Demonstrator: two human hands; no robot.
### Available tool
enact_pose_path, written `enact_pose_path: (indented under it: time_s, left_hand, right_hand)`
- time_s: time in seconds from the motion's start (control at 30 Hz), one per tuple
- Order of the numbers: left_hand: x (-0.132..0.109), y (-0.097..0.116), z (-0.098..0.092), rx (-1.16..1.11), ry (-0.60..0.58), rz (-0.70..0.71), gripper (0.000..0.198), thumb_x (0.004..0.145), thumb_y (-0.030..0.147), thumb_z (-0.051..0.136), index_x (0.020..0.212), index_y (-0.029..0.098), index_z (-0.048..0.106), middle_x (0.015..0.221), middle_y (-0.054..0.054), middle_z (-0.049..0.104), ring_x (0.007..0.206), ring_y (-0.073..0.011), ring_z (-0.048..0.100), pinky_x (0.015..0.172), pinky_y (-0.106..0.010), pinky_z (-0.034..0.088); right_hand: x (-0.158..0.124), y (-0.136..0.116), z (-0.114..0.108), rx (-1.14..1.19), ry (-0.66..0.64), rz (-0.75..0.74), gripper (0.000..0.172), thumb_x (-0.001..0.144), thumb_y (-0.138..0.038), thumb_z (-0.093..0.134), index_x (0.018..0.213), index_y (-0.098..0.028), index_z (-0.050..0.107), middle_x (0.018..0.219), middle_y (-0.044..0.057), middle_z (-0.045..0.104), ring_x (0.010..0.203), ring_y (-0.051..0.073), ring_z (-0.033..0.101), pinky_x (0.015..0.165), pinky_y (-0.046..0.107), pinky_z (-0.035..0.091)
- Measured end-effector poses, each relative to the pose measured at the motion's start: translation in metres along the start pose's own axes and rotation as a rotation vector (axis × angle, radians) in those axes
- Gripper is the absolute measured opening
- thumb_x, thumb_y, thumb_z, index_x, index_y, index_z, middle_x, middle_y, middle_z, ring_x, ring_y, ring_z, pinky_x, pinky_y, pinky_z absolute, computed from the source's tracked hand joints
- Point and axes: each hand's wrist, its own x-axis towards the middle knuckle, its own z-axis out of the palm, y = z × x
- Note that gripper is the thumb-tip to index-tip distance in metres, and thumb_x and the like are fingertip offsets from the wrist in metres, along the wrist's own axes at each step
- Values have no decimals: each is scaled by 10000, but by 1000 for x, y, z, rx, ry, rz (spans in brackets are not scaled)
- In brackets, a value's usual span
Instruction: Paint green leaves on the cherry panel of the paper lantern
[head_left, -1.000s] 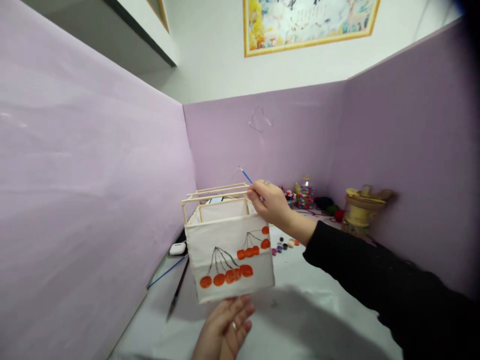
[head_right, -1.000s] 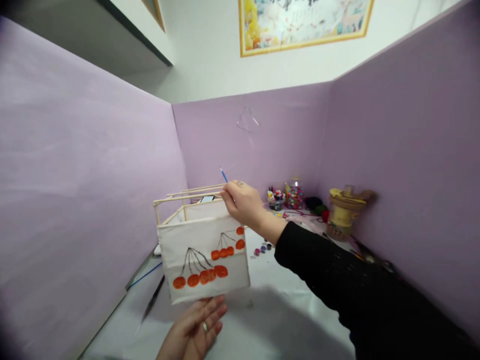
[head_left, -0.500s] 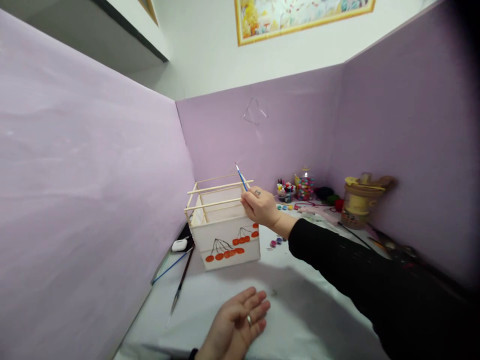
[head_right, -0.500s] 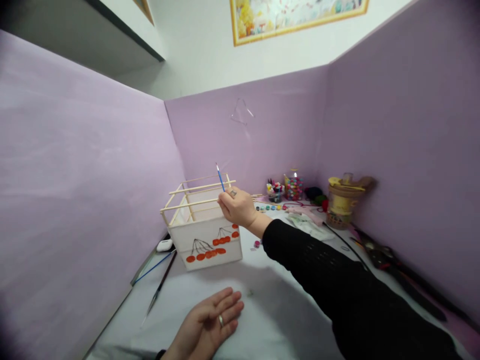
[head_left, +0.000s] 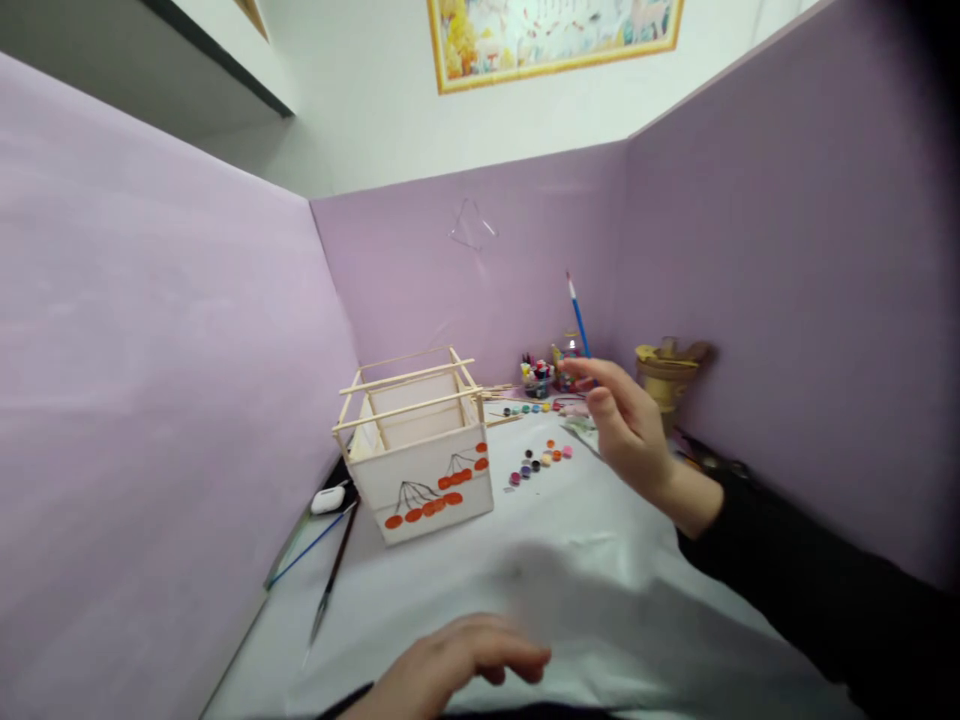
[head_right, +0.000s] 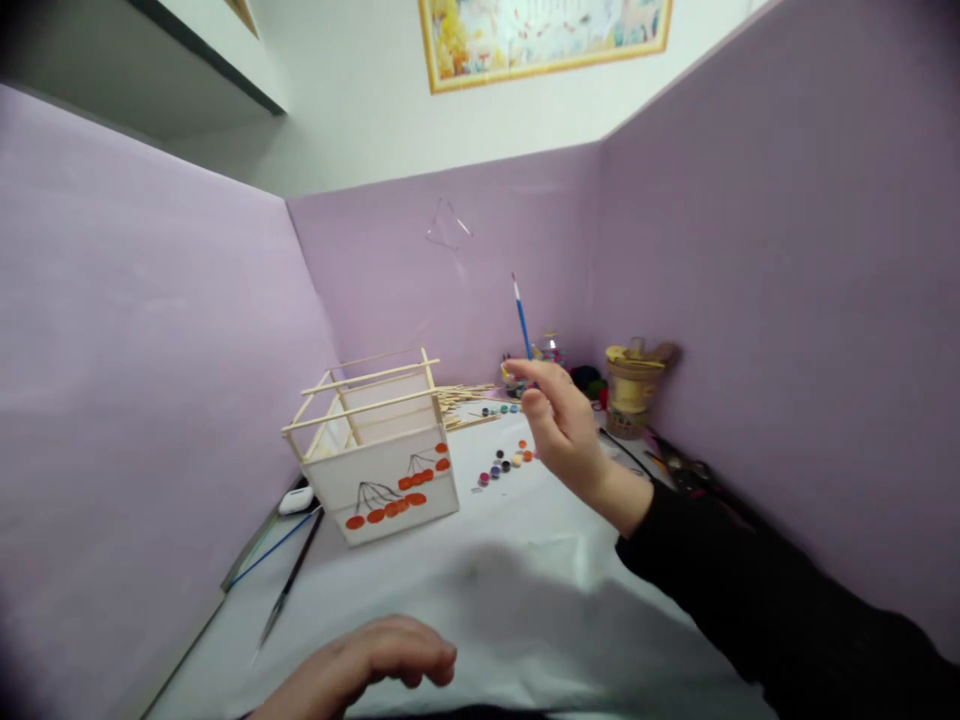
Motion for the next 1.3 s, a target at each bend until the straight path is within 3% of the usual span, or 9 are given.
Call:
enact_pose_path:
  time_s: [0.1, 0.23, 0.37, 0.53, 0.6, 0.7, 0.9, 1.13, 1.3]
  left_hand:
    - [43, 3, 9, -88, 158, 79, 345, 687, 275, 751, 1024, 209, 715, 1141, -131, 643, 1107, -327, 542, 987, -417, 366]
    - [139, -47, 11, -230, 505, 92, 388, 705, 302, 734, 1068, 183, 665, 1256, -139, 580, 1181, -296, 495, 987, -388, 365]
    - [194, -83, 14, -371, 397, 126, 391, 773, 468, 653, 996, 146, 638, 918, -89, 648, 756, -172, 597, 722, -300, 472]
    - [190, -88, 10, -506, 491, 268, 363, 725, 489, 704, 724, 159, 553, 681, -8, 565, 668, -122, 550, 675, -243, 461]
    - [187, -91, 5, -560, 533, 259, 364, 708, 473, 721, 719, 167, 526, 623, 28, 517, 625, -99, 520, 691, -242, 459]
    - [188, -98, 0, -557, 496, 135, 358, 710, 476, 699, 753, 174, 512, 544, 76, 413, 481, -63, 396, 529, -208, 389]
    - [190, -105, 0, -437, 490, 91, 352, 714, 488, 653, 755, 174, 498, 529, 88, 370, 411, -36, 261, 402, -187, 184]
    - [187, -104, 0, -317, 452, 101, 325, 755, 498, 571, 763, 184, 486, 515, 92, 366, 391, -33, 228, 402, -190, 141]
    - [189, -103, -7, -169, 437, 133, 291, 781, 476, 516, 755, 187, 497, 504, 92, 356, 400, -49, 234, 411, -198, 157]
  right_hand:
    - [-46, 14, -13, 260, -69, 479, 225, 846, -364, 558, 973, -211, 664, 885, 61, 681, 775, 178, 617, 666, 320, 488]
    - [-106, 21, -5, 724, -65, 997, 248, 694, -295, 694, 774, -205, 477, 806, 15, 673, 496, 81, 514, 463, 208, 350]
    - [-135, 11, 4, 846, -232, 1143, 317, 700, -345, 687, 858, -221, 441, 680, -35, 613, 420, 66, 458, 423, 189, 293]
    - [-102, 23, -23, 223, -802, 770, 338, 743, -318, 665, 1054, -221, 574, 852, 42, 665, 770, 175, 615, 695, 286, 465]
    - [-71, 45, -40, -319, -792, 532, 202, 733, -249, 660, 928, -196, 642, 989, 94, 669, 953, 227, 593, 828, 324, 436]
    - [-31, 88, -57, -906, -684, 576, 226, 856, -221, 479, 918, -184, 693, 1028, 113, 677, 970, 217, 600, 832, 298, 418]
    - [-36, 142, -47, -1065, -644, 659, 284, 844, -197, 462, 904, -159, 737, 938, 124, 707, 886, 216, 625, 763, 281, 426]
    - [-64, 160, -16, -1081, -689, 554, 228, 808, -206, 549, 879, -95, 736, 995, 177, 675, 1024, 282, 564, 864, 338, 411]
    - [-62, 159, -29, -1085, -667, 507, 166, 755, -101, 559, 749, -105, 725, 837, 165, 667, 872, 264, 590, 786, 345, 426]
